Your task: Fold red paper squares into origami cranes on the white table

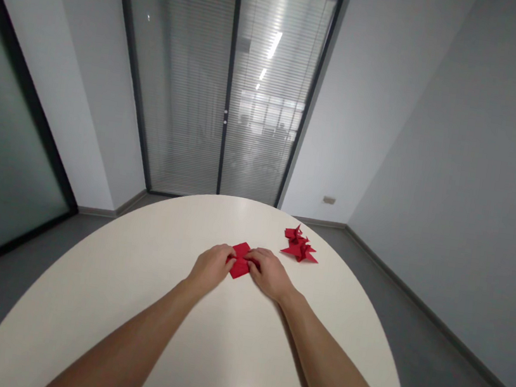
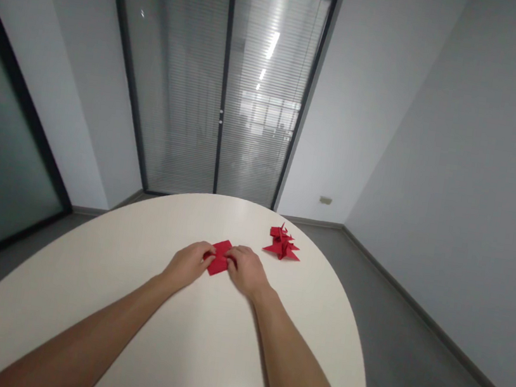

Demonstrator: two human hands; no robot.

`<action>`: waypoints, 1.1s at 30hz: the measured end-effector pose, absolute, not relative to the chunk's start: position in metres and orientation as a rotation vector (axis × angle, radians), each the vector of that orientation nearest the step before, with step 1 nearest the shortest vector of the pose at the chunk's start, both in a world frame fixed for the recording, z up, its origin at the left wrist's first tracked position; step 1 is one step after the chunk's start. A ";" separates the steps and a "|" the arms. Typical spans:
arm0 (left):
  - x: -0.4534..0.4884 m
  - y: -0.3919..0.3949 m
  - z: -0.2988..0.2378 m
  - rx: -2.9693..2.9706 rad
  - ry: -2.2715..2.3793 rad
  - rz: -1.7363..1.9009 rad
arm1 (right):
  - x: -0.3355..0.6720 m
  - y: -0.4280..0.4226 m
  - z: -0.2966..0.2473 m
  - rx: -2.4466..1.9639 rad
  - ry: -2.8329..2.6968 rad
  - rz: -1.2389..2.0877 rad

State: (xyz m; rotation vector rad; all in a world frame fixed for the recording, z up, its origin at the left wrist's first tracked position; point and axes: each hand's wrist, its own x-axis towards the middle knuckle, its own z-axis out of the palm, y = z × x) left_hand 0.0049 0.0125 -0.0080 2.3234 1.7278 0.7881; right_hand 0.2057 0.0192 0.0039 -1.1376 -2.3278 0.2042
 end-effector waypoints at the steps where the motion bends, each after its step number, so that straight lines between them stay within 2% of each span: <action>1: 0.005 0.012 -0.008 2.327 1.727 0.791 | 0.206 0.020 0.003 -1.114 -2.338 0.207; 10: 0.005 0.008 -0.001 2.325 1.736 0.814 | 0.207 0.021 -0.001 -1.154 -2.362 0.189; 18: 0.007 0.004 0.006 2.589 1.511 0.752 | 0.206 0.018 0.003 -1.227 -2.343 0.133; 33: 0.009 0.001 0.012 2.693 1.622 0.617 | 0.206 0.017 0.007 -1.205 -2.335 0.113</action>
